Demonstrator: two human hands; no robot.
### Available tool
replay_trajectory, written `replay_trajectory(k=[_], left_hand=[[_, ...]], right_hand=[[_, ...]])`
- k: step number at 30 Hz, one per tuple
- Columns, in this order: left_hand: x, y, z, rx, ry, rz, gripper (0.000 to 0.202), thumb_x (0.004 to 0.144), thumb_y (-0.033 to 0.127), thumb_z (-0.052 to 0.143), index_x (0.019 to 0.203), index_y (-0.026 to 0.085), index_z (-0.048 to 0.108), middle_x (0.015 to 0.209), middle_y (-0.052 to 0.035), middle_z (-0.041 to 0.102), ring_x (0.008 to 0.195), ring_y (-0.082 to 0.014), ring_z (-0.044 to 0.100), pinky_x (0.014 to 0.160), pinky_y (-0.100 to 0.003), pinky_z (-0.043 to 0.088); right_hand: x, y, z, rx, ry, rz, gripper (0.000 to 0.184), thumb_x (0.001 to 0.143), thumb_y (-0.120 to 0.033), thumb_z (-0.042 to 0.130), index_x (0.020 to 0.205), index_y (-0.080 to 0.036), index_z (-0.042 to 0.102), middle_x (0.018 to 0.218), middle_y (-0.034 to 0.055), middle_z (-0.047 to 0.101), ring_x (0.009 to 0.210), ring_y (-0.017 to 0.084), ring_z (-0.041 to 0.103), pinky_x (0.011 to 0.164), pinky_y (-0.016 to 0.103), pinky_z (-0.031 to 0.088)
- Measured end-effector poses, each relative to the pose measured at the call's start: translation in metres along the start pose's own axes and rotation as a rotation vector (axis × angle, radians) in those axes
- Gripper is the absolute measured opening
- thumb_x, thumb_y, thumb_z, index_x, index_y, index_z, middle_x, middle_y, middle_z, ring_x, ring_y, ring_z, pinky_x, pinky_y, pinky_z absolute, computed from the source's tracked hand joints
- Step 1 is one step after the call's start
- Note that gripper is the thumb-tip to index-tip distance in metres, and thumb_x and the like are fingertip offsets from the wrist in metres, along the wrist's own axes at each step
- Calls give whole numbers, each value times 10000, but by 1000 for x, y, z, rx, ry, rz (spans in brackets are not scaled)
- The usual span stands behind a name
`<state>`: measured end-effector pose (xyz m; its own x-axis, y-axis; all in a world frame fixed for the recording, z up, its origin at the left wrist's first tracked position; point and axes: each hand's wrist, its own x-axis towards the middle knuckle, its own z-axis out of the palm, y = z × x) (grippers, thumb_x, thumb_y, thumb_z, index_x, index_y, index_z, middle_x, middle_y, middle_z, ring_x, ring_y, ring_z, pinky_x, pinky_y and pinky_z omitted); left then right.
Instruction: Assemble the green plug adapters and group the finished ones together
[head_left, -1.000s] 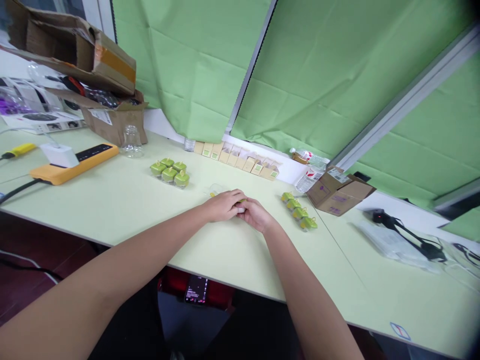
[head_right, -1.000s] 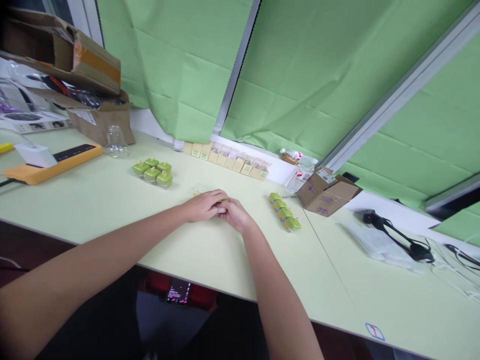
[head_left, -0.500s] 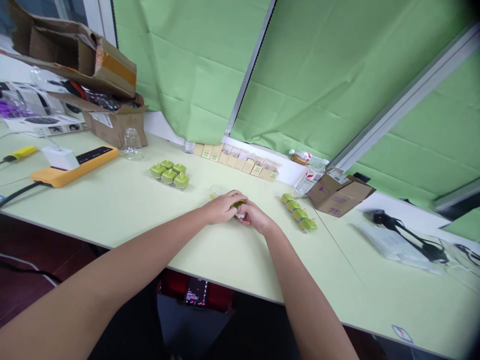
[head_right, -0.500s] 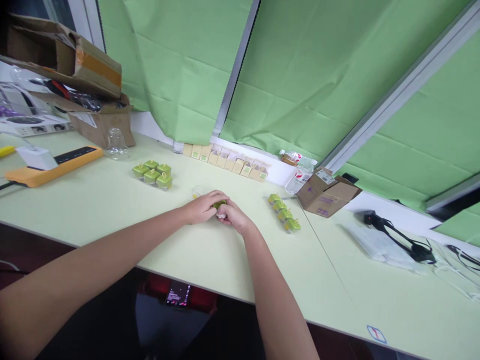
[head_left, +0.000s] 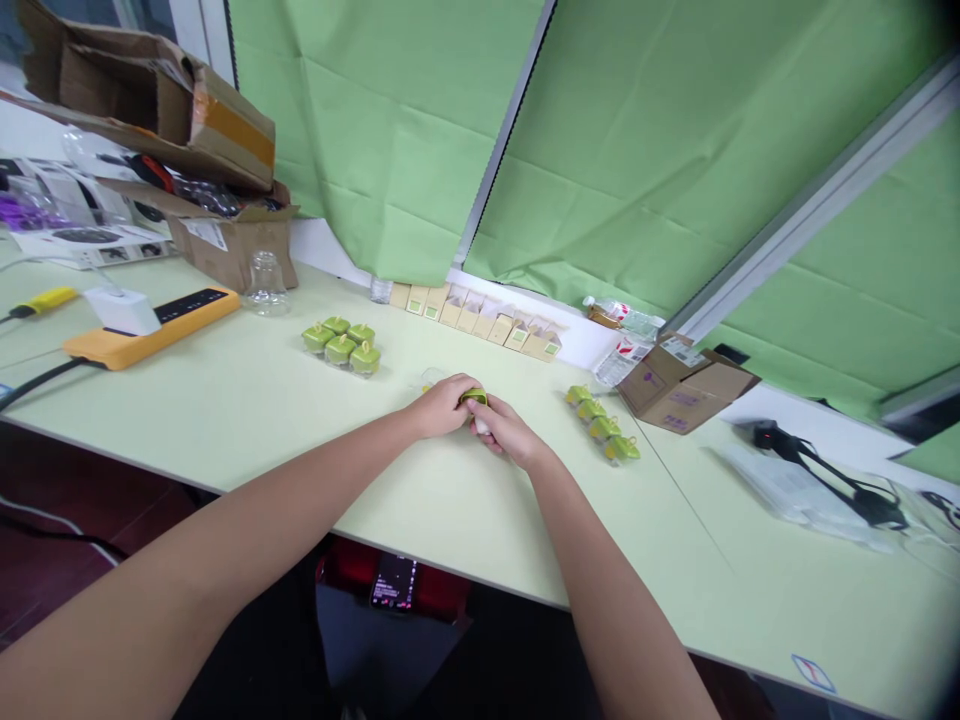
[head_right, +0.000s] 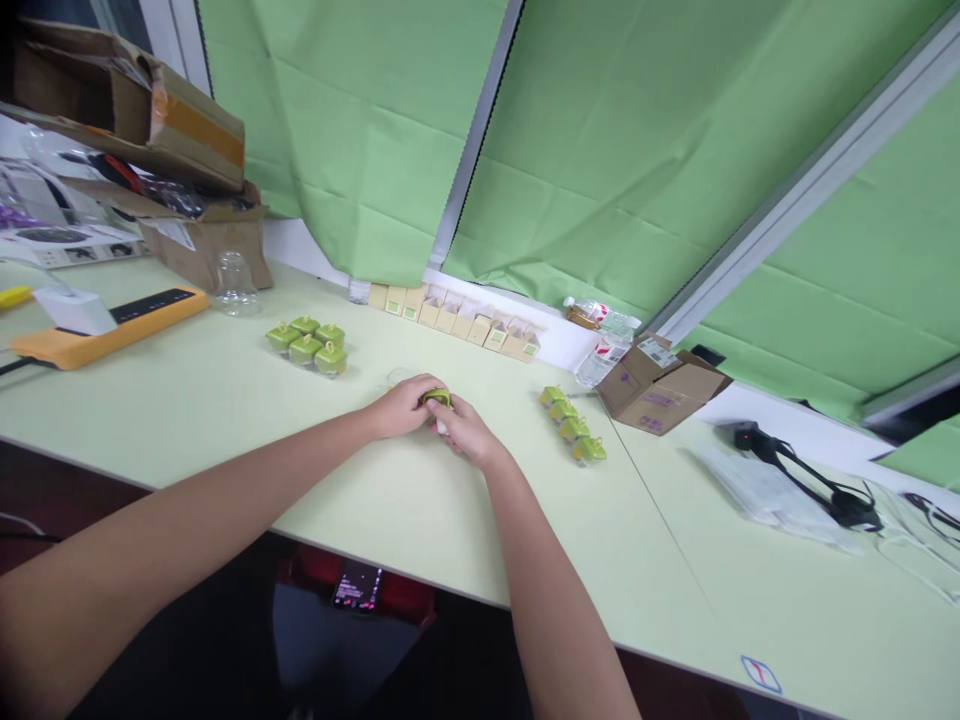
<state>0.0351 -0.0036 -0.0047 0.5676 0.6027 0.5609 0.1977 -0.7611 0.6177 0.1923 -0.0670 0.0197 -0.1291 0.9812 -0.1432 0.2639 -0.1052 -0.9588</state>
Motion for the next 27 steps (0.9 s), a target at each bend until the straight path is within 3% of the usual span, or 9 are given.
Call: replay_trajectory(k=[3, 8, 11, 15, 18, 23, 27], left_hand=[[1, -3, -1, 23, 47, -57, 214, 817, 127, 440, 947, 179, 601, 959, -57, 634, 894, -186, 596, 804, -312, 484], [2, -6, 0, 52, 73, -146, 175, 805, 122, 450, 915, 182, 572, 915, -47, 626, 847, -190, 587, 756, -317, 472], [2, -8, 0, 61, 79, -130, 195, 783, 93, 444, 905, 178, 570, 910, -49, 616, 848, -188, 580, 768, -316, 469], [1, -12, 1, 62, 90, -103, 222, 776, 87, 446, 932, 174, 579, 942, -59, 609, 876, -195, 579, 794, -325, 470], [2, -14, 1, 56, 95, -101, 229, 789, 101, 456, 959, 175, 590, 978, -65, 611, 910, -200, 584, 814, -330, 473], [2, -16, 2, 52, 101, -100, 203, 813, 136, 473, 962, 176, 605, 988, -68, 622, 937, -206, 591, 842, -342, 474], [3, -13, 2, 11, 125, -122, 229, 809, 143, 500, 998, 182, 623, 1024, -67, 649, 935, -201, 602, 844, -333, 480]], right_hand=[[0, -1, 0, -59, 85, 4, 389, 807, -572, 599, 971, -220, 560, 580, -48, 504, 385, 72, 346, 345, 199, 236], [4, 6, -11, -213, 234, 20, 337, 766, -453, 635, 1002, -227, 553, 665, -38, 567, 471, 102, 468, 435, 219, 347], [6, 9, -19, -426, 389, -34, 276, 770, -392, 587, 988, -224, 576, 713, -23, 586, 581, 134, 519, 532, 246, 402], [5, 10, -28, -697, 576, -158, 327, 784, -370, 563, 1076, -227, 609, 819, 17, 637, 704, 181, 574, 685, 310, 457], [6, 14, -31, -875, 553, -271, 382, 789, -313, 576, 1154, -214, 636, 981, 75, 648, 874, 217, 604, 863, 351, 454], [7, 28, -28, -986, 394, -261, 484, 826, -280, 563, 1303, -212, 594, 1125, 139, 578, 1065, 271, 570, 985, 417, 425], [5, 22, -25, -959, 551, -414, 433, 812, -319, 617, 1231, -211, 632, 1191, 148, 537, 1143, 306, 511, 1004, 478, 419]])
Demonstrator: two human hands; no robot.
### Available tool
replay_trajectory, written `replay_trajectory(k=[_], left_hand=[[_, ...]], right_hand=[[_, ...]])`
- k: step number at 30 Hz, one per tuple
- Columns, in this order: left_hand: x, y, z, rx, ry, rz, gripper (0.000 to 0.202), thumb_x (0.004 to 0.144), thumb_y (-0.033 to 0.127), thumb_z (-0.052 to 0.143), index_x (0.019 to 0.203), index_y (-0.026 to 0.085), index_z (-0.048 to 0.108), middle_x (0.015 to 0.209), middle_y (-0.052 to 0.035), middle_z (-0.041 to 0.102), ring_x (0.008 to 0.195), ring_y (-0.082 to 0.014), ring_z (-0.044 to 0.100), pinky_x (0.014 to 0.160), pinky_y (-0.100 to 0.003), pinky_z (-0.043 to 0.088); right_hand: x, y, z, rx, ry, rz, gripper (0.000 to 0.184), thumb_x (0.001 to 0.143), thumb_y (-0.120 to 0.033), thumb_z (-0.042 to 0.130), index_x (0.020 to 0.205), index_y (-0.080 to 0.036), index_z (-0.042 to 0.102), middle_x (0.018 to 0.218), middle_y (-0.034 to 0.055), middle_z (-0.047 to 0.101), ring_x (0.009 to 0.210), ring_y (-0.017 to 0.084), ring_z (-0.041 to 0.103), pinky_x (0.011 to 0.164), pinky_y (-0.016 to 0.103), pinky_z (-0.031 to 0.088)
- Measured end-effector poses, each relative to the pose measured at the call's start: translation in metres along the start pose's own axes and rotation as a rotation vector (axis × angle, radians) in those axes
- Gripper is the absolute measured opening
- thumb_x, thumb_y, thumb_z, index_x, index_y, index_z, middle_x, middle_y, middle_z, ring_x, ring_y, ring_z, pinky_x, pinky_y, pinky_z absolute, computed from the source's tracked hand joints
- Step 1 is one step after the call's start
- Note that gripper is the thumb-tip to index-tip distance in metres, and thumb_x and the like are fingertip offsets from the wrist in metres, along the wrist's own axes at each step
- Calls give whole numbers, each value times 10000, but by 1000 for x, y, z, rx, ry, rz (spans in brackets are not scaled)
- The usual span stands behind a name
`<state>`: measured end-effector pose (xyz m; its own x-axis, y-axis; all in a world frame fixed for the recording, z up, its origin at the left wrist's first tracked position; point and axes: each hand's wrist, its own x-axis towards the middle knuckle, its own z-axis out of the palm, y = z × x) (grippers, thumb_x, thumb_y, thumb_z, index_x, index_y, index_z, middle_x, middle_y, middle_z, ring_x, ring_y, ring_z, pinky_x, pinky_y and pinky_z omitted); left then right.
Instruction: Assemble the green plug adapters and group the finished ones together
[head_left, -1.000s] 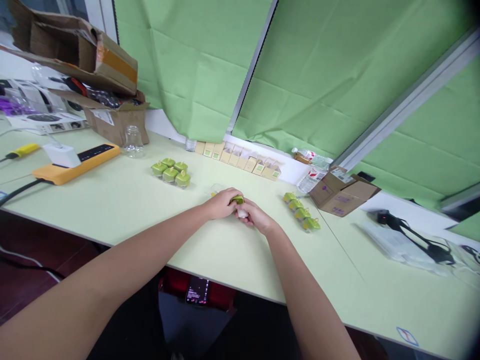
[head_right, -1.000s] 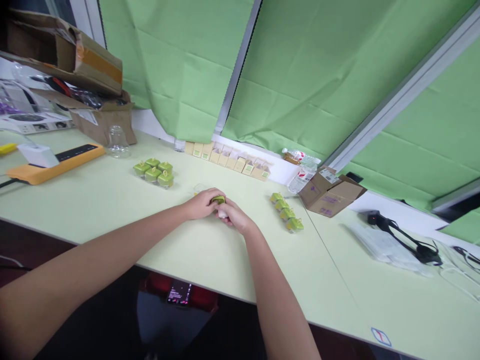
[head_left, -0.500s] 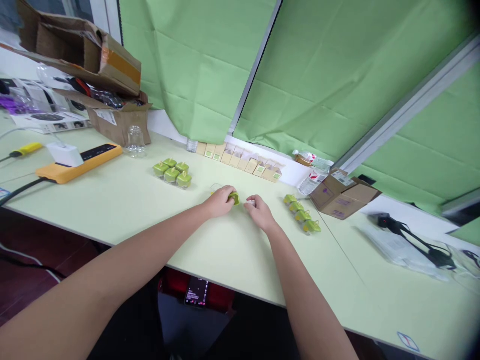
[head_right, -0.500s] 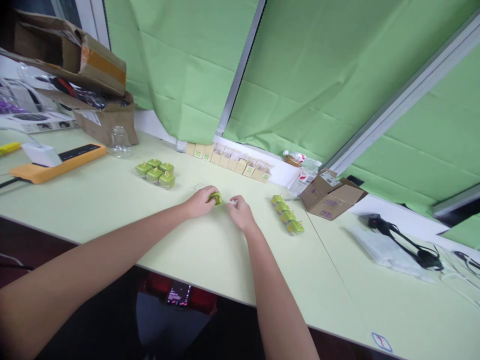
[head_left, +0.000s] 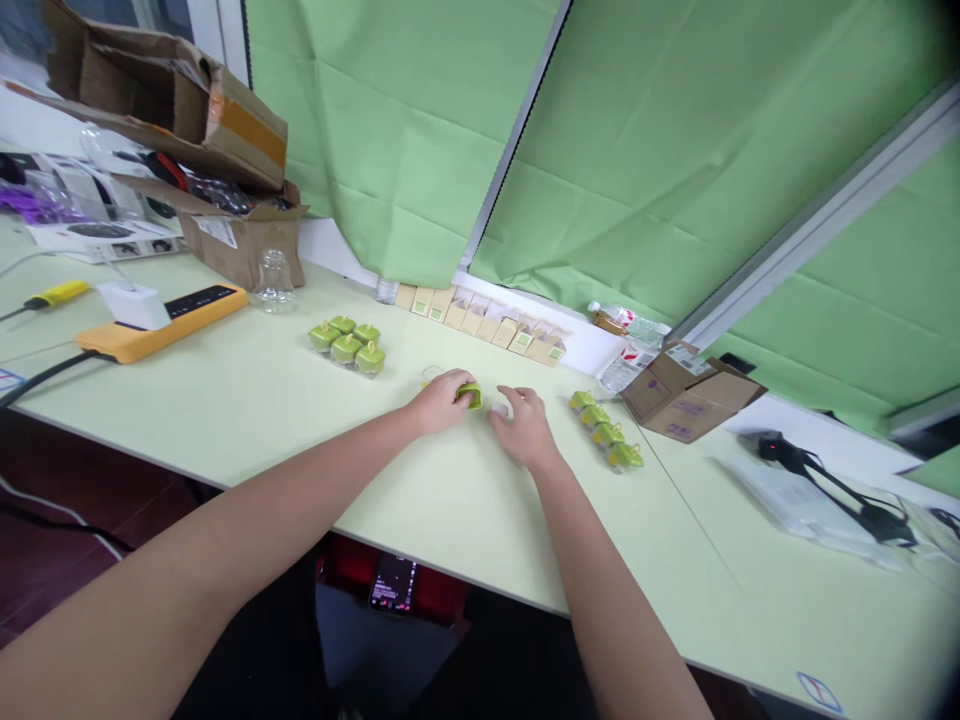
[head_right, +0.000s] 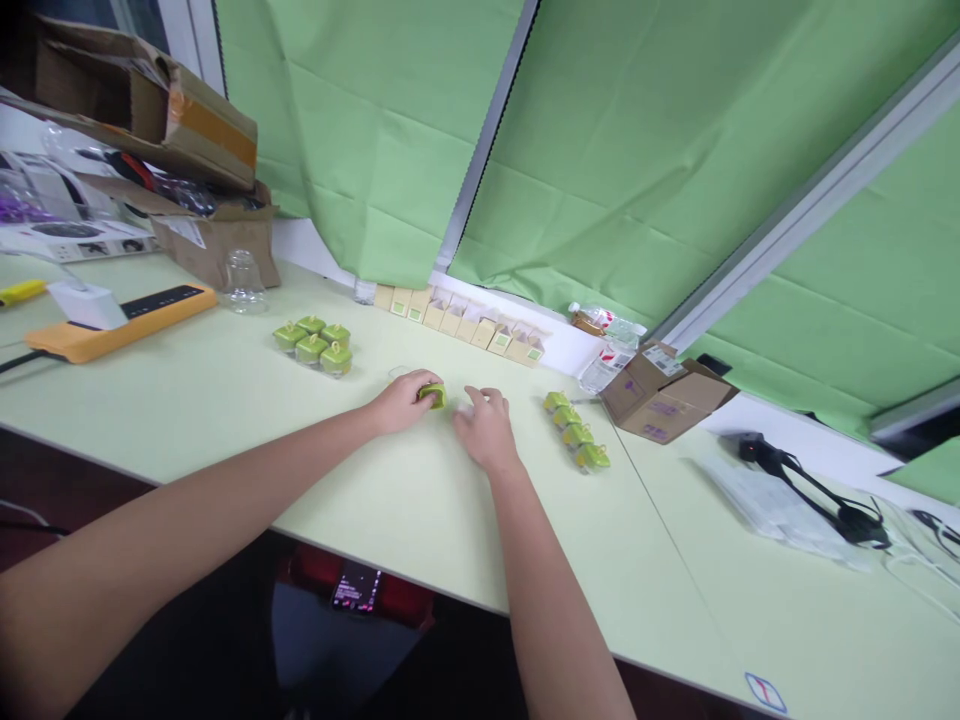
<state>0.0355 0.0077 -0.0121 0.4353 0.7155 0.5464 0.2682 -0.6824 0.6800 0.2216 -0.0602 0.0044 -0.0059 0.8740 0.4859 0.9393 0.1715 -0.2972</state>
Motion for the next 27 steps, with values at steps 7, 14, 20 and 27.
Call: replay_trajectory(k=[7, 14, 20, 27], left_hand=[[0, 8, 0, -94, 45, -63, 297, 839, 110, 437, 1082, 200, 582, 913, -26, 661, 813, -163, 615, 789, -306, 490], [0, 12, 7, -299, -12, -122, 411, 806, 148, 512, 1211, 215, 533, 1161, -49, 630, 1014, -180, 606, 893, -317, 497], [-2, 6, 17, -372, -69, -16, 622, 751, 106, 574, 1356, 171, 440, 1217, -120, 611, 1018, -203, 627, 905, -341, 511], [-4, 5, 15, -343, -128, 27, 631, 800, 122, 575, 1403, 185, 398, 1206, -132, 622, 952, -185, 649, 861, -328, 524]], right_hand=[[4, -29, -1, 324, 4, -170, 182, 861, -329, 582, 910, -241, 733, 1096, 86, 594, 969, 212, 602, 675, 310, 531], [4, -28, 12, 354, 62, -85, 280, 865, -274, 540, 1077, -238, 721, 1088, 88, 646, 842, 189, 635, 720, 340, 550], [6, -23, 13, 529, 100, 74, 200, 812, -329, 620, 931, -237, 752, 1050, 72, 653, 799, 174, 636, 721, 331, 558], [8, -23, 13, 642, 129, 193, 192, 740, -368, 686, 838, -218, 754, 1044, 80, 645, 831, 182, 627, 745, 339, 554]])
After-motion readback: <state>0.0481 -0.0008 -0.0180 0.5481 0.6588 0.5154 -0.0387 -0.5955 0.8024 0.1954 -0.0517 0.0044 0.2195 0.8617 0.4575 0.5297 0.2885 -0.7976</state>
